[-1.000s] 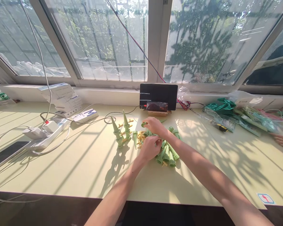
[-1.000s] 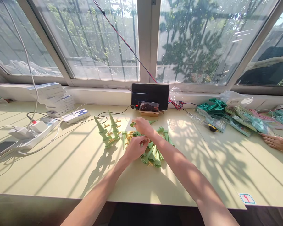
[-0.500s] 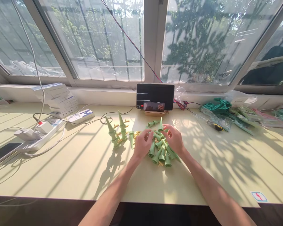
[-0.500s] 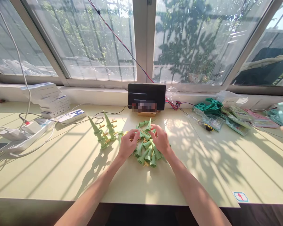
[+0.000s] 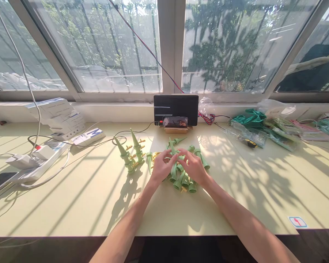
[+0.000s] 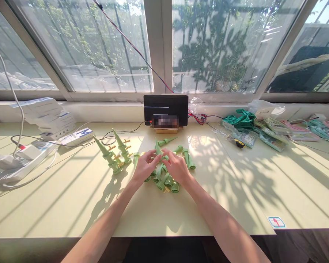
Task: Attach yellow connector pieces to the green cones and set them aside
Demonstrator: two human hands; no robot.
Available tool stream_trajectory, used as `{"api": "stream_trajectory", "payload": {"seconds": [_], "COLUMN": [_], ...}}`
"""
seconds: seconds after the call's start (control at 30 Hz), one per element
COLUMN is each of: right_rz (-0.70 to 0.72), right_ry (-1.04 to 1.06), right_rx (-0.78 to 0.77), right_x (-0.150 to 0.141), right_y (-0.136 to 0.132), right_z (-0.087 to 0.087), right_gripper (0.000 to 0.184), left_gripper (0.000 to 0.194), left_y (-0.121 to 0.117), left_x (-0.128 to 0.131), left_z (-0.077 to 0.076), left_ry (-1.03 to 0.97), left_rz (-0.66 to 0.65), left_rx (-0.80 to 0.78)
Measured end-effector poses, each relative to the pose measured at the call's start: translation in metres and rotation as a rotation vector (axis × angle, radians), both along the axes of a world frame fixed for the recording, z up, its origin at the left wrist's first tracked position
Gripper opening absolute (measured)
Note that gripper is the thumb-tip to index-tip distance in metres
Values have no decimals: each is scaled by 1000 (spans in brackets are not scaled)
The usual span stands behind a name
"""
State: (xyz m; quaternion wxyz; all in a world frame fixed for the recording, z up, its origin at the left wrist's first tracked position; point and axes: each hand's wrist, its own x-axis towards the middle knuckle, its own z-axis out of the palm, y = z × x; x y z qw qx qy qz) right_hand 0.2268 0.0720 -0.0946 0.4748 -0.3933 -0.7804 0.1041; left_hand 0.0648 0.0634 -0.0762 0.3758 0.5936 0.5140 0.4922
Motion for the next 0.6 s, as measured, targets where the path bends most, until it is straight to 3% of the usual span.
{"api": "stream_trajectory", "payload": {"seconds": [0.33,0.47,0.6], "right_rz": [4,22,-55], "right_ry": [42,25,-97], "right_rx": [-29,-54,-69], "right_x": [0,5,11], "right_y": [-1,1,7], "right_z": [1,5,9], "right_gripper": [27,29,20], "left_gripper": [46,48,46], "left_y": [-6,-3,-2], "left_x": [-2,-3,-4], "left_z": [11,11,14], "left_ry": [3,9,7], "left_rz": [-86,20,114], "left_rx": [-6,7,26]}}
